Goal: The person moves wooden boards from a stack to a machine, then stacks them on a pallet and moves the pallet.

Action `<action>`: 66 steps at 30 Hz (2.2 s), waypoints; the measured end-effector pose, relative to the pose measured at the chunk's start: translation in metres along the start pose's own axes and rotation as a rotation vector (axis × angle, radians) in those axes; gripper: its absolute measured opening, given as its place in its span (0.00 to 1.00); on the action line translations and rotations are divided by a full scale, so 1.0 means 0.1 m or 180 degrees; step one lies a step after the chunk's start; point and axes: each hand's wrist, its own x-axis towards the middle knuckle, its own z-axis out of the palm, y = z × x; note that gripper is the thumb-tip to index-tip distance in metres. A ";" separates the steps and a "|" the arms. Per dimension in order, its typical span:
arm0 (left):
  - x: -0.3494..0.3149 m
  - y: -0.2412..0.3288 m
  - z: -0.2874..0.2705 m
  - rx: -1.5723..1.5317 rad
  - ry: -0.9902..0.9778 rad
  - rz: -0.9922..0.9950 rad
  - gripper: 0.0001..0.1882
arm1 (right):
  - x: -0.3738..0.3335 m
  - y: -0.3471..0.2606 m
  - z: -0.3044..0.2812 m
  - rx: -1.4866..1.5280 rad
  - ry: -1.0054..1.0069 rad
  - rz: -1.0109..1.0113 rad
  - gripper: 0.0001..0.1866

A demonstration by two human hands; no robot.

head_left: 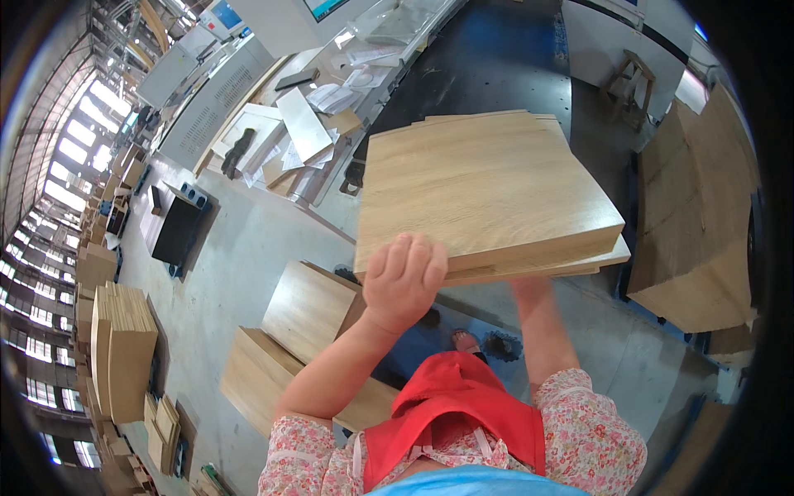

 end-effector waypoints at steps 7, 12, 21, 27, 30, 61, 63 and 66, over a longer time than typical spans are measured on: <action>-0.45 0.31 0.29 -0.1538 -0.0690 -0.0321 0.19 | -0.90 0.32 -0.32 -0.2213 0.1329 0.2894 0.15; -1.59 0.60 -0.12 -0.1927 -0.0883 -0.1082 0.17 | -1.70 0.77 -0.81 -0.4255 0.0141 0.4283 0.15; -4.79 1.63 -1.30 -0.0619 -0.2072 -0.6220 0.19 | -2.03 2.13 -1.55 -0.4664 0.0226 0.5186 0.17; -6.75 2.54 -1.43 0.0492 -0.1659 -0.7822 0.29 | -2.52 3.27 -2.56 -0.5084 0.0385 0.5515 0.17; -7.67 2.94 -1.29 0.0650 -0.1436 -0.8058 0.32 | -2.78 3.76 -3.27 -0.5025 0.0394 0.5473 0.20; -9.88 3.28 -0.42 0.0750 -0.1063 -0.9466 0.45 | -3.31 5.75 -5.73 -0.5234 -0.0122 0.5242 0.38; -9.89 3.24 -0.62 -0.0054 -0.0733 -0.9828 0.43 | -3.27 5.75 -5.60 -0.5220 0.0181 0.5289 0.41; -9.59 2.89 -0.88 -0.1309 0.0291 -1.0041 0.39 | -3.35 5.81 -5.18 -0.5296 0.0520 0.5370 0.42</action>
